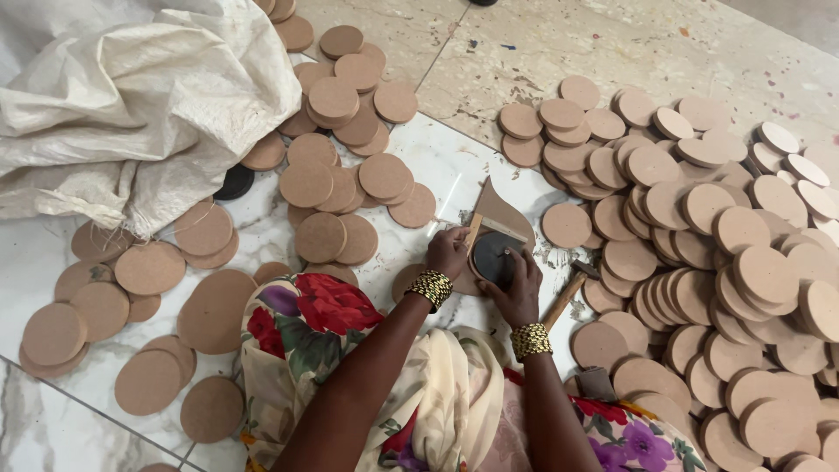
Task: The person sits on a cushion on the floor and hammers a nail through the center of small round wooden discs using a hammer and a wooden guide template. They place each disc on the template, position a nail, hammer it in, and set the finished disc aside, repeating with discs taken from a large pile.
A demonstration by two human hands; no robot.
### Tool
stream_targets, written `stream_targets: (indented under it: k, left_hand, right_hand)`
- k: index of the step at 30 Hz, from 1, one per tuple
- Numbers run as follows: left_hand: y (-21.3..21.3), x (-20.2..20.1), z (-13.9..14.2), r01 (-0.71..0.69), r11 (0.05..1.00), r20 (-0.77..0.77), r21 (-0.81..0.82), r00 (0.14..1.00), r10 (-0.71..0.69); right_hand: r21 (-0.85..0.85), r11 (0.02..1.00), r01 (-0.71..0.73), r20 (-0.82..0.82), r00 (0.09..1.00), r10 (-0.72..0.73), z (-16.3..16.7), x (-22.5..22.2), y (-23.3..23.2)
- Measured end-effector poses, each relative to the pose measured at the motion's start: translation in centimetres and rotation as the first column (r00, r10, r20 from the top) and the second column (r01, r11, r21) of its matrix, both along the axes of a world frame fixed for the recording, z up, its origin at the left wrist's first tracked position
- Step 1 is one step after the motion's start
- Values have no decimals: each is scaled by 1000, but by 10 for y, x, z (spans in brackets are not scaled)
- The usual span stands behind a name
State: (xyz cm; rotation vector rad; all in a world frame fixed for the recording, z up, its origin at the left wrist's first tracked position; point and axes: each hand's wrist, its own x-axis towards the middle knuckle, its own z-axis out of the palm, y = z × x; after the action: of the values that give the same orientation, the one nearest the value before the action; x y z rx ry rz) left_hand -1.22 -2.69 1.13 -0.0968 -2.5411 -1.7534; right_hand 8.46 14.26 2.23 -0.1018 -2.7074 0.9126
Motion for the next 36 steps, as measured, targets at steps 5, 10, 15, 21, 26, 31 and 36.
stream_targets:
  k: [5, 10, 15, 21, 26, 31, 36]
  left_hand:
    - [5, 6, -2, 0, 994, -97, -109, 995, -11]
    - [2, 14, 2, 110, 979, 2, -173, 994, -111]
    - [-1, 16, 9, 192, 949, 42, -248, 981, -188]
    - [1, 18, 19, 141, 927, -118, -346, 974, -192]
    - [-1, 23, 17, 161, 922, -105, -353, 972, -210]
    - [-1, 18, 6, 152, 947, -86, -283, 979, -183]
    - [-3, 16, 3, 151, 958, -11, -245, 987, -158]
  right_hand:
    - [57, 998, 9, -38, 999, -7, -4, 5, 8]
    - [122, 992, 29, -41, 999, -24, 5, 3, -5]
    - [167, 983, 71, -60, 996, -61, 22, 5, -17]
    - [104, 994, 28, -195, 981, -7, 19, -11, -15]
    - [-163, 983, 83, -27, 996, -88, 13, -17, 2]
    - [-127, 985, -115, -28, 993, 113, 14, -7, 1]
    - [-21, 1000, -18, -76, 997, 16, 10, -3, -11]
